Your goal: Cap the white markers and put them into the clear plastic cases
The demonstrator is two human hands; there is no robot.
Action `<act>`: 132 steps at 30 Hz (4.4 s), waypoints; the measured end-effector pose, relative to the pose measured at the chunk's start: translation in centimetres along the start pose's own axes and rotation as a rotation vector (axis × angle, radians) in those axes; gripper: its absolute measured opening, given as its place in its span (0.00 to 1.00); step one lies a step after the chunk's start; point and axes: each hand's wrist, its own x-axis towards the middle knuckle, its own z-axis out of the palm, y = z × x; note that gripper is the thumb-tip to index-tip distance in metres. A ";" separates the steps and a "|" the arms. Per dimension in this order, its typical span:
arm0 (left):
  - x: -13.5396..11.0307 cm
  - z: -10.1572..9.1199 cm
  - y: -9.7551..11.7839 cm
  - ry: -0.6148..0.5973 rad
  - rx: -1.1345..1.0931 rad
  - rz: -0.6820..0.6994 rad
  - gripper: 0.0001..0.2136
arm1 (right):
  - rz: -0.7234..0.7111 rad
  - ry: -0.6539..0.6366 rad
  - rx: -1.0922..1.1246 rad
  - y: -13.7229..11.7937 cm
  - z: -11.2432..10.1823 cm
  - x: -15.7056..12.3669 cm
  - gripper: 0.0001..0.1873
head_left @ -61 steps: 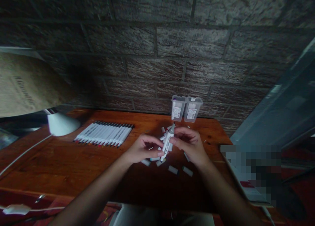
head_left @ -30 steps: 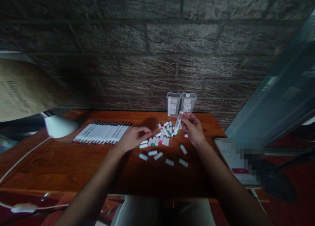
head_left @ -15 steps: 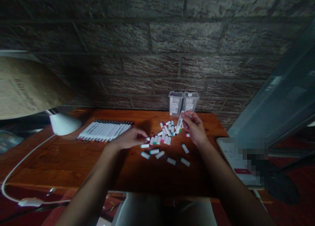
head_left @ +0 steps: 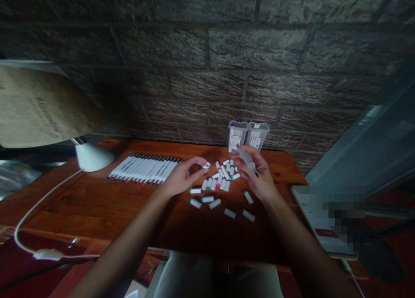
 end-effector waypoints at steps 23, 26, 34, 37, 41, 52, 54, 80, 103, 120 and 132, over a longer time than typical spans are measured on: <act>-0.3 1.7 0.6 -0.041 -0.156 -0.032 0.13 | -0.351 -0.054 -0.732 0.6 2.3 -1.9 0.07; -0.4 1.8 0.4 -0.055 -0.202 -0.051 0.13 | -0.347 -0.019 -0.734 0.5 2.3 -1.9 0.07; -0.3 1.8 -0.2 0.089 -0.036 0.030 0.13 | -0.380 0.043 -0.747 0.2 2.2 -2.0 0.06; -0.3 1.6 -0.1 0.087 0.038 0.068 0.11 | -0.397 0.043 -0.754 0.1 2.1 -2.1 0.06; -0.3 1.4 0.1 0.079 0.060 0.146 0.07 | -0.400 0.019 -0.769 0.1 2.2 -2.1 0.05; -0.1 1.3 0.5 0.106 0.084 0.208 0.06 | -0.318 -0.104 -0.732 0.9 2.3 -2.3 0.07; -0.2 1.3 0.5 0.107 0.093 0.196 0.06 | -0.316 -0.123 -0.732 1.1 2.2 -2.3 0.07; -0.2 1.7 0.7 0.081 0.092 0.317 0.02 | -0.367 -0.179 -0.903 0.3 2.5 -2.4 0.07; -0.3 1.8 1.0 0.091 0.076 0.362 0.02 | -0.438 -0.165 -0.872 0.8 2.1 -2.5 0.04; -0.4 2.1 1.6 0.109 0.031 0.395 0.04 | -0.457 -0.163 -0.920 -0.5 2.0 -2.7 0.04; -0.3 1.8 1.9 0.180 0.020 0.405 0.04 | -0.409 -0.136 -0.842 -0.1 2.3 -3.0 0.03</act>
